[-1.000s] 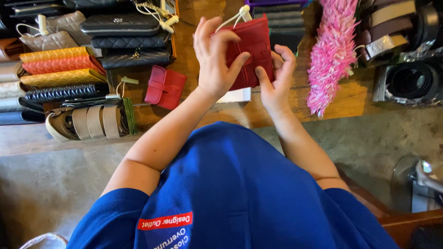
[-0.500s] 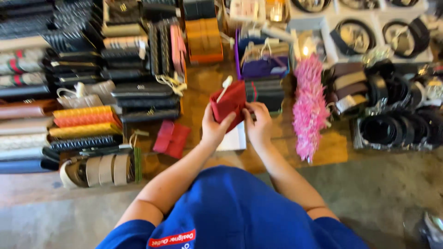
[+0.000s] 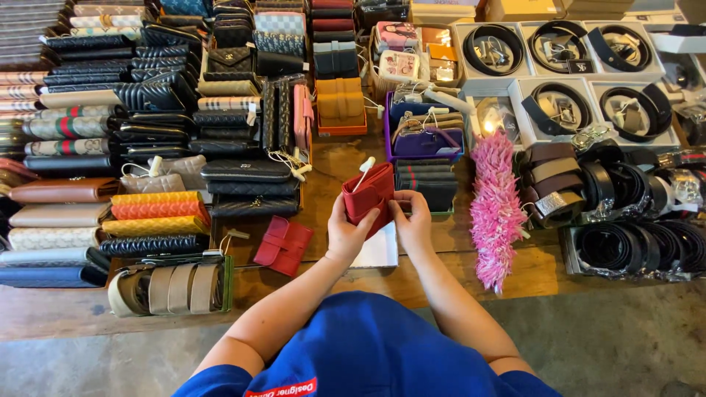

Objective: Organizing and dusting wallets and belts on a retail display table using a feather duster.

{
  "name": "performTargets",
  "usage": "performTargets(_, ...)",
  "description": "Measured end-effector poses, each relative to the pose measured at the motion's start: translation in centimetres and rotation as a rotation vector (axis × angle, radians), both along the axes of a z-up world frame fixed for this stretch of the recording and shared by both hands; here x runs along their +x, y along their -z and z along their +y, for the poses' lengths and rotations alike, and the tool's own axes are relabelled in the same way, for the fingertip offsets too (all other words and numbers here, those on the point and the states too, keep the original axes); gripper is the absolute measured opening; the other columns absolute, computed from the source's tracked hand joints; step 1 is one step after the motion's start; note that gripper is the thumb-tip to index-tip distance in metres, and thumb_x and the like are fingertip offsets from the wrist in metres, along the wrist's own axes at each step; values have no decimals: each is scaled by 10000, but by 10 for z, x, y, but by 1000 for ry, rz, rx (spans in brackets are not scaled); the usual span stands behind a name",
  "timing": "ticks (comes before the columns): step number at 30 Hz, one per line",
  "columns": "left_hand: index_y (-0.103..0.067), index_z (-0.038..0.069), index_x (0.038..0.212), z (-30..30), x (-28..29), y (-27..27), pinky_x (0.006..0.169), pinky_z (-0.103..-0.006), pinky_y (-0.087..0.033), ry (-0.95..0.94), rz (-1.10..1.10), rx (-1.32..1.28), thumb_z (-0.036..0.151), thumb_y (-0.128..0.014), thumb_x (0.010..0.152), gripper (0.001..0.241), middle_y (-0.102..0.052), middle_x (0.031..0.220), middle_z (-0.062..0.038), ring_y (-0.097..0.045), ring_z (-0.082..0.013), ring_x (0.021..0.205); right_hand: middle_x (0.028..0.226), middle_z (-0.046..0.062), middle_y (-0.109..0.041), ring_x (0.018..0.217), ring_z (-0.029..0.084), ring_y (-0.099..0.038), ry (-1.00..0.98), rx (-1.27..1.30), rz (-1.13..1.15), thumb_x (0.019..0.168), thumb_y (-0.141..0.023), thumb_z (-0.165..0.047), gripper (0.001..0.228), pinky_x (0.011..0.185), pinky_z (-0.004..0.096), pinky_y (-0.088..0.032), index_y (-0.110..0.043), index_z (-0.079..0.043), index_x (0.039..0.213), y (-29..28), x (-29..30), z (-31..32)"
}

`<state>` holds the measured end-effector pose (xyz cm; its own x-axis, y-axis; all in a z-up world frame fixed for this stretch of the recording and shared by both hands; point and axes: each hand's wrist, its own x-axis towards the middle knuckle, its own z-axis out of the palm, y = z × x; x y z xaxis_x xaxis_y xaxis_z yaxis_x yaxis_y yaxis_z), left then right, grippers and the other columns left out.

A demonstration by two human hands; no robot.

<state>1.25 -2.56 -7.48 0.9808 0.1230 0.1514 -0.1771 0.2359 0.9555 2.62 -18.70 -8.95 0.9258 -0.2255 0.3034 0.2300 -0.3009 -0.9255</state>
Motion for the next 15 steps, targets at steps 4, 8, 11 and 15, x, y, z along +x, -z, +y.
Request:
performTargets(4, -500, -7, 1384, 1, -1, 2, 962, -306, -566, 23, 25, -27, 80, -825, 840, 639, -686, 1243, -109, -673, -170, 1114, 973, -1, -629, 864, 73, -608, -189, 226, 142, 985, -651, -22, 128, 772, 218, -516, -601, -43, 1100, 40, 14, -19)
performTargets(8, -491, -14, 1408, 2, 3, 7, 1016, -329, -549, 50, 18, 13, 97, -845, 826, 690, -684, 1279, -121, -668, -190, 1167, 972, -29, -597, 824, 54, -521, -315, 303, 227, 999, -613, -17, 78, 711, 213, -433, -544, -54, 1007, 43, 15, -30)
performTargets(11, -407, 0, 1419, 4, 0, 3, 1015, -353, -536, 70, 13, 154, 100, -909, 707, 877, -658, 1283, -136, -647, -207, 1175, 1058, -26, -651, 912, 44, -567, -253, 282, 170, 989, -566, -27, 67, 811, 210, -481, -530, -77, 963, 34, 12, -23)
performTargets(15, -294, 13, 1452, 10, 1, -2, 1006, -376, -511, 59, 39, 338, 92, -963, 598, 1088, -608, 1288, -163, -616, -241, 1183, 980, -19, -607, 891, 61, -541, -219, 291, 227, 998, -556, -38, 71, 789, 216, -457, -517, -88, 967, 56, 9, -26)
